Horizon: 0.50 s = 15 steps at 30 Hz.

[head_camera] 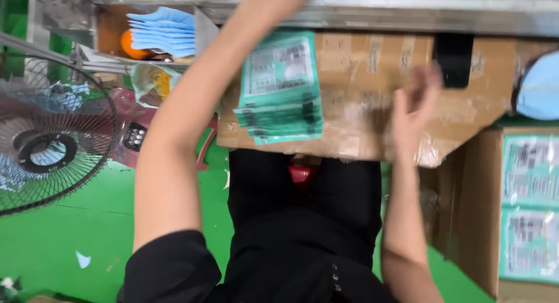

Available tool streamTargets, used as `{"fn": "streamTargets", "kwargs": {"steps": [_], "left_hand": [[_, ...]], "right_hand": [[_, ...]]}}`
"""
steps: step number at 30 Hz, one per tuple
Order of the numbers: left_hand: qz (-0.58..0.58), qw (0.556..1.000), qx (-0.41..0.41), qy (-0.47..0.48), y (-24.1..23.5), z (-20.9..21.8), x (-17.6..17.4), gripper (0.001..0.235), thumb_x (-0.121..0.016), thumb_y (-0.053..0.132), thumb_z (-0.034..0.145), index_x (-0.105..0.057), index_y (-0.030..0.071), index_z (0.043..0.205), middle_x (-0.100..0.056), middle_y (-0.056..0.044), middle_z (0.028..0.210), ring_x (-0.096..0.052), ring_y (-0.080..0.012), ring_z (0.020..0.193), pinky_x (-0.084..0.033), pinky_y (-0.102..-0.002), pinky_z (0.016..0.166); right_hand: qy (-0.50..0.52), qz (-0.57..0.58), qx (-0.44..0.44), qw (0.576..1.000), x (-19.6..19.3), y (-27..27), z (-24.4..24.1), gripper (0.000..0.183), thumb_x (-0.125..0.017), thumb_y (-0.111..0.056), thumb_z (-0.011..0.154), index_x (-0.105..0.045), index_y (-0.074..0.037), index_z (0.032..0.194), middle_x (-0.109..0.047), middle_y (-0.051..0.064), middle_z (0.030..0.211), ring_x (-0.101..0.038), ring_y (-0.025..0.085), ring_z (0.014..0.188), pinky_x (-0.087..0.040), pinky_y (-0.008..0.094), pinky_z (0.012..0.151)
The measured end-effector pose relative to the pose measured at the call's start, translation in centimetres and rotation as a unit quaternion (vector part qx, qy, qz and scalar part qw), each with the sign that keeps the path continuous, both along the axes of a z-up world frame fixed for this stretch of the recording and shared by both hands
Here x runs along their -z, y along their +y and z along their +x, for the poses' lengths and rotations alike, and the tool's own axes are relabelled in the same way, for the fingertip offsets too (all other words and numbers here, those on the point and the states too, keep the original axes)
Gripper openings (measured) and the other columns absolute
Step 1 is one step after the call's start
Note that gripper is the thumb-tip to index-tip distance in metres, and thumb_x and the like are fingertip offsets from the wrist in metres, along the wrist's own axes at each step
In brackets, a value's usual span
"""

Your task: Packing individual face masks into plastic retail bags and stacking them.

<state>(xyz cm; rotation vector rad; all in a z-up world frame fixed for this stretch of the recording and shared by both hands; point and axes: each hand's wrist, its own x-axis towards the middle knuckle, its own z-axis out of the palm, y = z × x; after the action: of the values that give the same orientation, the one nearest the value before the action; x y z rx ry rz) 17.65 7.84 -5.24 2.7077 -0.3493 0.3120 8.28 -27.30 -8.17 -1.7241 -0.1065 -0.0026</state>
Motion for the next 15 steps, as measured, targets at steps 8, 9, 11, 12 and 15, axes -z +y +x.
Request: {"fn": "streamTargets", "kwargs": {"steps": [8,9,11,12,15], "left_hand": [[-0.185,0.966,0.158,-0.087,-18.4,-16.0,-7.3,0.057,-0.066,-0.002,0.100,-0.037,-0.001,0.149,-0.047,-0.015,0.152,-0.053,-0.0334,0.137,-0.045,-0.042,0.112],[-0.187,0.965,0.162,-0.086,-18.8,-15.7,-6.5,0.057,-0.066,-0.002,0.100,-0.037,-0.001,0.149,-0.047,-0.015,0.152,-0.053,-0.0334,0.137,-0.045,-0.042,0.112],[-0.284,0.952,0.113,0.004,-19.7,-15.7,-4.9,0.105,-0.081,0.009,0.081,-0.015,0.007,0.163,-0.025,-0.019,0.168,-0.027,-0.0407,0.159,-0.024,-0.053,0.135],[-0.287,0.951,0.115,0.008,-20.0,-15.6,-1.8,0.105,-0.081,0.009,0.081,-0.015,0.007,0.163,-0.025,-0.019,0.168,-0.027,-0.0407,0.159,-0.024,-0.053,0.135],[-0.347,0.929,0.065,0.109,-21.1,-15.7,5.1,0.123,-0.089,0.014,0.077,-0.002,0.008,0.164,-0.012,-0.023,0.168,-0.016,-0.0396,0.158,-0.019,-0.052,0.131]], "right_hand": [[-0.174,-0.054,-0.051,0.982,-6.0,-6.6,-2.0,0.101,-0.090,-0.014,0.088,-0.020,-0.004,0.161,-0.031,0.019,0.161,-0.059,0.021,0.124,-0.049,0.039,0.111],[-0.173,-0.056,-0.047,0.982,-4.5,-7.4,-2.0,0.101,-0.090,-0.014,0.088,-0.020,-0.004,0.161,-0.031,0.019,0.161,-0.059,0.021,0.124,-0.049,0.039,0.111],[-0.102,-0.037,-0.085,0.990,-1.4,-9.0,-2.7,0.097,-0.089,-0.009,0.098,-0.022,-0.007,0.167,-0.052,0.017,0.148,-0.062,0.021,0.128,-0.051,0.036,0.115],[-0.098,-0.040,-0.082,0.991,-2.2,-8.1,-2.7,0.097,-0.089,-0.009,0.098,-0.022,-0.007,0.167,-0.052,0.017,0.148,-0.062,0.021,0.128,-0.051,0.036,0.115],[-0.149,-0.106,-0.111,0.977,-2.8,-6.8,-2.7,0.109,-0.091,-0.006,0.087,-0.015,-0.006,0.164,-0.049,0.027,0.146,-0.057,0.031,0.131,-0.048,0.040,0.115]]}}
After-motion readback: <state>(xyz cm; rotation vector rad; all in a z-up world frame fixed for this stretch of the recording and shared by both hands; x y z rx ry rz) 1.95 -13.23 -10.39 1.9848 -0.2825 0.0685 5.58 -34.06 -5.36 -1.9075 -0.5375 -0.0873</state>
